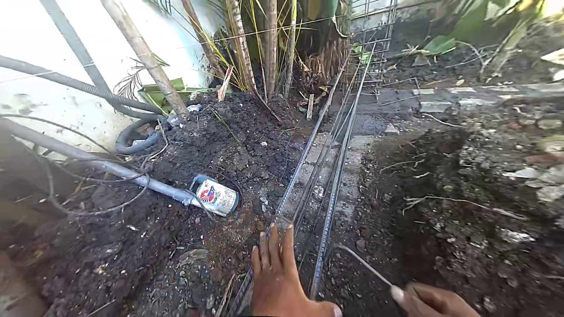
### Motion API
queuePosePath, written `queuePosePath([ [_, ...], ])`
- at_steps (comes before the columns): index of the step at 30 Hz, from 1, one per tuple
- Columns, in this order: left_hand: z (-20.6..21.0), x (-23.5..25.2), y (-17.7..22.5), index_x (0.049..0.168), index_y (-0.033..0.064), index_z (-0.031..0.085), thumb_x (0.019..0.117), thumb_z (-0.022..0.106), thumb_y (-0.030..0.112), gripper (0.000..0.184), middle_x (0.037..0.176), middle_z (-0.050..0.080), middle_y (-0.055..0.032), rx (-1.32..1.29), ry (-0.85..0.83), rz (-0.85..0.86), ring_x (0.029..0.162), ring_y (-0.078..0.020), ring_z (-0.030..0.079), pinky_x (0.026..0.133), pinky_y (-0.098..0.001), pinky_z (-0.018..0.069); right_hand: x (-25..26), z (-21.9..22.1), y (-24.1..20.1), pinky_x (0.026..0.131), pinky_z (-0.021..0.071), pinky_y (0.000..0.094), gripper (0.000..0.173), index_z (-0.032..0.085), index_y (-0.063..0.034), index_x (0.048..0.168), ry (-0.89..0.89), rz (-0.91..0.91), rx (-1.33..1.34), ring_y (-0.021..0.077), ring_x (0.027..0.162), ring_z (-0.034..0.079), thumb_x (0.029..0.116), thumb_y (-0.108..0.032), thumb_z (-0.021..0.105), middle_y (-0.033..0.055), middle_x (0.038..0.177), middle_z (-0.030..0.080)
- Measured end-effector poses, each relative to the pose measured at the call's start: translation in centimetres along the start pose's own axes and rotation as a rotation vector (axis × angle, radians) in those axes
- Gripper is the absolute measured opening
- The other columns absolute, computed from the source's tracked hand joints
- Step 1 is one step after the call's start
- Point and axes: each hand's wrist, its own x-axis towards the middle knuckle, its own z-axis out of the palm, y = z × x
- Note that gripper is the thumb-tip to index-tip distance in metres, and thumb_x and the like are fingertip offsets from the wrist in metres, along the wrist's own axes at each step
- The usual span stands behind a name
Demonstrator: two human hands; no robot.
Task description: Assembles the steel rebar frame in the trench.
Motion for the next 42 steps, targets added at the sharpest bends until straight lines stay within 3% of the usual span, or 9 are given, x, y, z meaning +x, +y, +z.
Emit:
queuePosePath([
  [4, 0.7, 0.6, 1.1, 0.167, 0.0225, 0.002, 0.0627, 0.086, 0.063, 0.14, 0.171, -0.004, -0.0232, 0.159, -0.06, -0.122, 0.156, -0.0459, 0.012, 0.12, -0.0634, 0.0179, -0.2, -0.4, -1.3, 0.05, 0.0386, 0.0232, 0.027, 0.066, -0.0116, 0.075, 0.019, 0.023, 0.078, 0.0006, 0.05, 0.045, 0.0968, -0.027, 0.065, -0.01, 0.06, 0.054],
  [11, 0.9, 1.0, -0.4, 0.166, 0.0145, -0.002, 0.0647, 0.086, 0.059, 0.141, 0.169, -0.003, -0.0293, 0.12, -0.062, -0.202, 0.154, -0.0448, 0.02, 0.124, -0.0503, 0.0231, 1.2, 2.7, -7.3, 0.049, 0.038, 0.0266, 0.03, 0.067, -0.0138, 0.066, 0.103, 0.016, 0.016, 0.0023, 0.048, 0.044, 0.0925, -0.027, 0.069, -0.0087, 0.055, 0.054],
  [16, -0.9, -1.4, 0.5, 0.162, -0.0019, -0.006, 0.0653, 0.079, 0.076, 0.15, 0.168, -0.002, -0.0301, 0.049, -0.149, -0.214, 0.157, -0.0442, 0.008, 0.127, -0.0538, 0.0087, 4.8, 7.0, -10.8, 0.048, 0.0381, 0.0346, 0.034, 0.068, -0.0153, 0.065, 0.059, -0.055, -0.156, 0.0083, 0.047, 0.044, 0.0909, -0.038, 0.068, -0.0054, 0.053, 0.052],
  [18, -3.1, -3.7, -0.5, 0.164, 0.002, 0.003, 0.0707, 0.081, 0.07, 0.139, 0.17, 0.005, -0.0267, -0.107, -0.152, -0.18, 0.156, -0.0443, 0.014, 0.126, -0.056, 0.0158, 4.9, 8.0, -11.6, 0.05, 0.0405, 0.0368, 0.034, 0.07, -0.0146, 0.068, 0.036, -0.082, -0.205, 0.0097, 0.049, 0.047, 0.0925, -0.039, 0.066, -0.0045, 0.055, 0.054],
  [22, -7.4, -3.2, -9.1, 0.148, 0.0046, 0.051, 0.0917, 0.071, 0.047, 0.073, 0.149, 0.051, -0.0199, -0.592, 0.157, -0.235, 0.138, -0.0343, 0.05, 0.114, -0.0534, 0.043, 4.6, 9.5, -11.4, 0.056, 0.0474, 0.0414, 0.032, 0.074, -0.0136, 0.08, -0.009, -0.144, -0.28, 0.0119, 0.057, 0.056, 0.0963, -0.038, 0.062, -0.0025, 0.065, 0.062],
  [27, -4.6, 5.7, -18.6, 0.151, 0.005, 0.048, 0.1114, 0.033, 0.046, 0.059, 0.153, 0.05, -0.0195, -0.862, 0.201, -0.278, 0.143, -0.036, 0.045, 0.117, -0.0602, 0.0342, 3.6, 10.5, -11.4, 0.052, 0.0457, 0.0382, 0.033, 0.072, -0.0147, 0.079, 0.015, -0.211, -0.329, 0.0098, 0.052, 0.053, 0.0964, -0.039, 0.06, -0.0046, 0.061, 0.059],
  [34, -1.9, 7.7, -14.3, 0.131, -0.0034, 0.061, 0.1116, 0.01, 0.049, 0.076, 0.134, 0.063, -0.0219, -0.98, -0.074, -0.18, 0.127, -0.0338, 0.058, 0.11, -0.0516, 0.0402, 1.1, 11.6, -12.0, 0.046, 0.0401, 0.0313, 0.029, 0.074, -0.0164, 0.073, 0.077, -0.221, -0.212, 0.0041, 0.046, 0.047, 0.0918, -0.036, 0.065, -0.0085, 0.054, 0.056],
  [38, -3.3, 5.0, -14.8, 0.124, -0.004, 0.062, 0.1126, 0.016, 0.047, 0.069, 0.125, 0.066, -0.0184, -1.125, -0.15, -0.285, 0.119, -0.0245, 0.058, 0.108, -0.043, 0.0397, 0.4, 13.8, -12.9, 0.046, 0.0398, 0.029, 0.028, 0.074, -0.0181, 0.073, 0.012, -0.242, -0.237, 0.0026, 0.046, 0.047, 0.0922, -0.036, 0.063, -0.01, 0.056, 0.057],
  [42, -4.6, -1.7, -17.0, 0.141, -0.0003, 0.052, 0.1135, 0.023, 0.033, 0.052, 0.14, 0.059, -0.0168, -1.131, -0.236, -0.282, 0.126, -0.0216, 0.057, 0.109, -0.0379, 0.0427, -1.3, 15.8, -13.3, 0.054, 0.0502, 0.0481, 0.036, 0.076, -0.0156, 0.08, -0.058, -0.392, -0.522, 0.0152, 0.056, 0.062, 0.0953, -0.042, 0.058, -0.0016, 0.064, 0.066],
])
